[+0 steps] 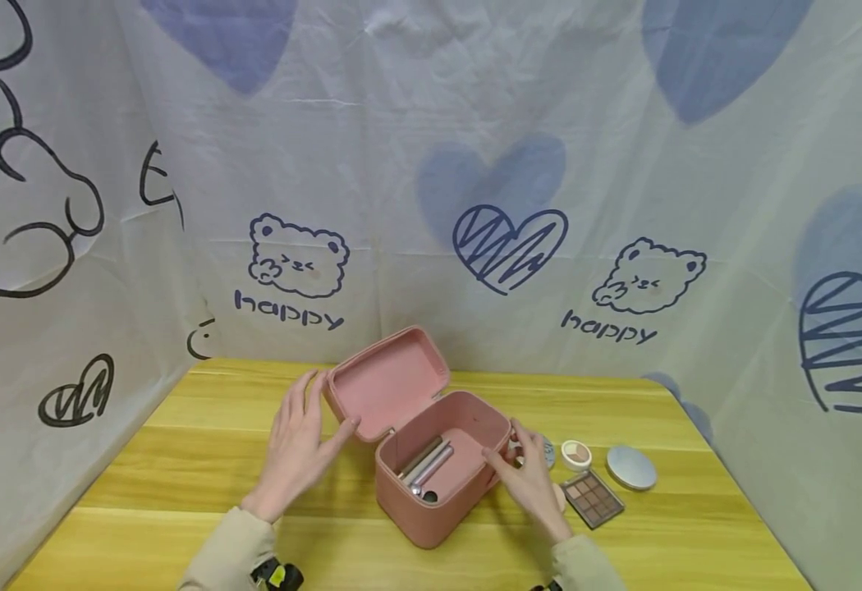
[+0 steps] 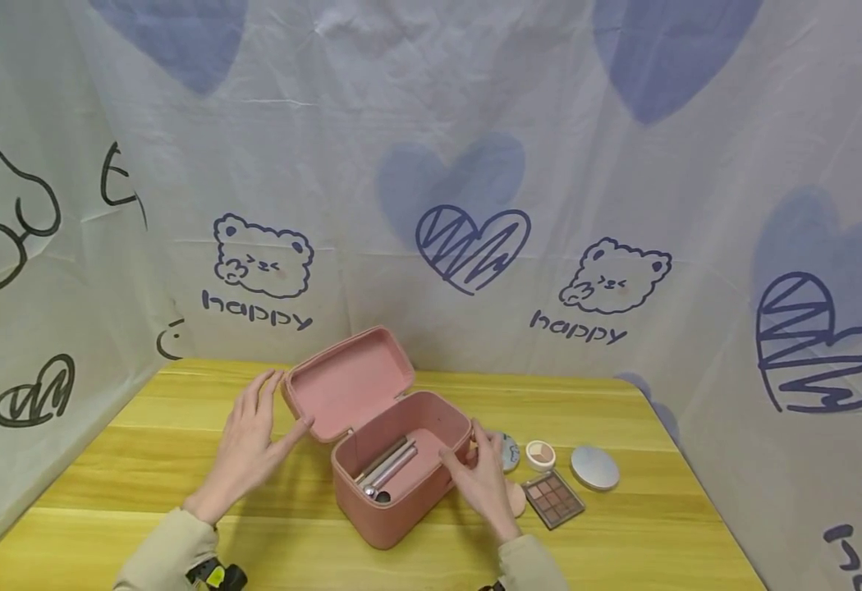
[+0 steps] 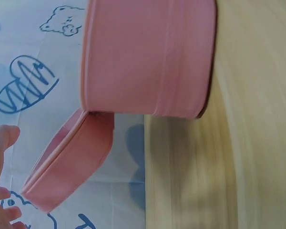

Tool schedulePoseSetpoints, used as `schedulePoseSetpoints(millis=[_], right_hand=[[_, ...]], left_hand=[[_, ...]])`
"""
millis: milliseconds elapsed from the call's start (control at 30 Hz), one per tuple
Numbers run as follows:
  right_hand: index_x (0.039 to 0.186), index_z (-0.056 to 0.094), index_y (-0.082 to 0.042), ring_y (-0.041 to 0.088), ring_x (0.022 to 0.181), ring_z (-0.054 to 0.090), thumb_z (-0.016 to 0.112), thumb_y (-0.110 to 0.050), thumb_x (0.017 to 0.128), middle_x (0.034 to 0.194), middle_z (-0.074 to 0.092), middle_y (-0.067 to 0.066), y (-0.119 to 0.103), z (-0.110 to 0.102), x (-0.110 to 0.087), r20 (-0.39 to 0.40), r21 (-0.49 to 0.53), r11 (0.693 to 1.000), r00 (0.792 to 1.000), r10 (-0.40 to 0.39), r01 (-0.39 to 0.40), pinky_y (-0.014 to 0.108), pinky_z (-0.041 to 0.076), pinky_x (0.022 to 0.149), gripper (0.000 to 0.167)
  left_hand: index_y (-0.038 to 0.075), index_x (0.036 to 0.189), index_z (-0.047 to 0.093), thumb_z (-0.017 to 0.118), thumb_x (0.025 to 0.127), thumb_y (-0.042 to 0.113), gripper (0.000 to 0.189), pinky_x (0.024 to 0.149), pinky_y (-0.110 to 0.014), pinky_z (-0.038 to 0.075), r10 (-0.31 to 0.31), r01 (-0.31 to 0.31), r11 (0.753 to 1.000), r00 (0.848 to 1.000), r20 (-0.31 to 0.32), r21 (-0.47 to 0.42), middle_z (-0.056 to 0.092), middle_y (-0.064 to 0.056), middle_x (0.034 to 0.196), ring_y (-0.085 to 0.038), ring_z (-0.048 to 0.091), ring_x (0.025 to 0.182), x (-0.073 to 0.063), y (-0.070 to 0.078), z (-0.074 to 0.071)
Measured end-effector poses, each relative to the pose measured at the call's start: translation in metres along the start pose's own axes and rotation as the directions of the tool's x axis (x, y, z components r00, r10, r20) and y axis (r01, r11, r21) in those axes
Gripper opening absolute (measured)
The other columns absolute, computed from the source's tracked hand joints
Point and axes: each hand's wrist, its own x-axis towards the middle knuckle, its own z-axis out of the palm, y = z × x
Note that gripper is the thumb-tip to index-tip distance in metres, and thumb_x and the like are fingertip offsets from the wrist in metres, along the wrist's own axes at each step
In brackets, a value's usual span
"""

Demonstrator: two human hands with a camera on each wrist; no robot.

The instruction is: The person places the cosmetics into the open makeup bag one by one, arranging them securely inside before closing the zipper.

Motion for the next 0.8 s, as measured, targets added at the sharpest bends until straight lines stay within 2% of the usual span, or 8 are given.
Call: schedulePoseSetpoints(millis=[200,367,533,800], right_hand=[[0.148,0.039,0.010,0.030,0.103,0.059,0.070,-0.015,0.092,0.127,0.048,0.025,0.001,-0.002,0.003,0.009,0.015,1.000,1.000,-0.014,0.014,0.018,0.048,0.071,0.069],[0.147,0.041,0.009,0.025,0.102,0.060,0.069,-0.014,0.093,0.130,0.048,0.025,0.001,-0.004,0.006,0.025,0.043,0.999,1.000,-0.012,0.011,0.018,0.049,0.072,0.065],[0.145,0.047,0.006,0.025,0.102,0.062,0.068,-0.011,0.095,0.131,0.050,0.025,0.001,-0.004,0.010,0.031,0.052,0.998,0.999,-0.021,0.019,0.019,0.051,0.075,0.057],[0.148,0.045,0.002,0.035,0.116,0.058,0.067,-0.011,0.096,0.142,0.048,0.024,0.001,-0.005,0.014,0.065,0.127,0.991,0.998,0.026,-0.034,0.021,0.051,0.076,0.058]], left_hand=[[0.001,0.158,0.023,0.058,0.099,0.046,0.082,0.120,-0.067,0.023,-0.082,0.089,0.993,0.993,0.090,-0.082,0.025,-0.024,0.163,-0.045,0.025,0.150,0.006,-0.004,-0.004],[0.003,0.159,0.023,0.054,0.102,0.043,0.076,0.121,-0.067,0.020,-0.100,0.120,0.982,0.986,0.135,-0.144,0.025,-0.024,0.164,-0.047,0.025,0.150,0.011,-0.007,-0.007],[0.007,0.158,0.030,0.051,0.104,0.042,0.068,0.118,-0.068,0.026,-0.097,0.125,0.974,0.984,0.147,-0.191,0.035,-0.025,0.160,-0.050,0.033,0.146,0.015,-0.012,-0.012],[0.011,0.158,0.034,0.050,0.104,0.046,0.066,0.114,-0.066,0.035,-0.117,0.157,0.967,0.974,0.195,-0.201,0.046,-0.024,0.154,-0.048,0.042,0.141,0.015,-0.015,-0.020]])
